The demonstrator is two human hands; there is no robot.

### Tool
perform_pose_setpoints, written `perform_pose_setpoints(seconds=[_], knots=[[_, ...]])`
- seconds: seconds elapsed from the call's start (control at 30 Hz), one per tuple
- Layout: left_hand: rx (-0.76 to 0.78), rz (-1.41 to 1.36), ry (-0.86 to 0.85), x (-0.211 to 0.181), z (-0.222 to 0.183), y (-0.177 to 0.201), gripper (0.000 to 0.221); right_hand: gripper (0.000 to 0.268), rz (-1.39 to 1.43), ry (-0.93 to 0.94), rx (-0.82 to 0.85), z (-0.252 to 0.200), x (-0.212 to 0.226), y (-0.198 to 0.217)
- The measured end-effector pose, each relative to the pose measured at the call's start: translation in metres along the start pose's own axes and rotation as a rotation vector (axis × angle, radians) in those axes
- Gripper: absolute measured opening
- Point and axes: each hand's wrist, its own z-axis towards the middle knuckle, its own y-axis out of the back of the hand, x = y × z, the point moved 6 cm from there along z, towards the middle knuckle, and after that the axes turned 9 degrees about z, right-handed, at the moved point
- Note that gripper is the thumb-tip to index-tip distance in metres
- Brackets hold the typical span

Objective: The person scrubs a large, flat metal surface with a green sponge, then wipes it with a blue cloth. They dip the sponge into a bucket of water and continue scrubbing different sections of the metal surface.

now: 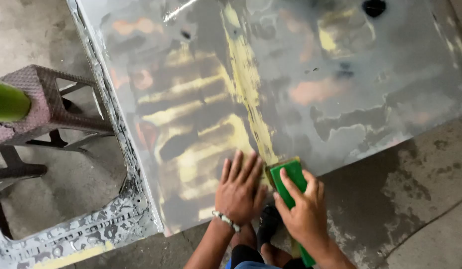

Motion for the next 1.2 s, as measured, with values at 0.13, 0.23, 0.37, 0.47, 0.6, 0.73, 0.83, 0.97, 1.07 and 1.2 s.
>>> perform_pose_setpoints(seconds=[0.13, 0.23, 0.37, 0.47, 0.6, 0.73, 0.83, 0.97, 1.07, 1.2], knots=[[-0.06, 0.03, 0.131, 0.004, -0.002, 0.001, 0.06, 0.062, -0.051, 0.082, -0.05, 0.03, 0.015, -0.012], [-0.107, 0.041, 0.124, 0.004, -0.005, -0.004, 0.057, 0.06, -0.091, 0.091, -0.094, 0.056, 0.029, -0.008], [-0.161, 0.096, 0.129, 0.007, -0.006, 0.0, 0.054, 0.059, 0.03, 0.103, -0.099, -0.012, 0.023, 0.0], [-0.19, 0.092, 0.128, 0.015, -0.002, -0.013, 0.053, 0.06, 0.025, 0.14, -0.124, -0.003, 0.018, -0.009], [-0.112, 0.085, 0.115, 0.004, -0.013, -0.019, 0.056, 0.058, -0.034, 0.114, -0.126, 0.044, 0.03, -0.01], [-0.243, 0.06, 0.252, 0.021, -0.008, -0.006, 0.06, 0.058, -0.003, 0.079, -0.111, 0.013, 0.031, -0.007], [-0.224, 0.054, 0.295, 0.025, -0.007, -0.013, 0.063, 0.059, 0.01, 0.151, -0.145, 0.015, 0.028, -0.011], [-0.284, 0.083, 0.282, 0.021, -0.021, -0.006, 0.055, 0.057, -0.08, 0.108, -0.13, 0.083, 0.04, -0.02], [-0.248, -0.016, 0.205, 0.008, -0.029, 0.003, 0.059, 0.057, -0.057, 0.161, -0.177, 0.049, 0.034, -0.017], [-0.126, 0.101, 0.138, -0.009, -0.093, -0.011, 0.056, 0.061, -0.076, 0.206, -0.16, -0.012, 0.017, -0.013]])
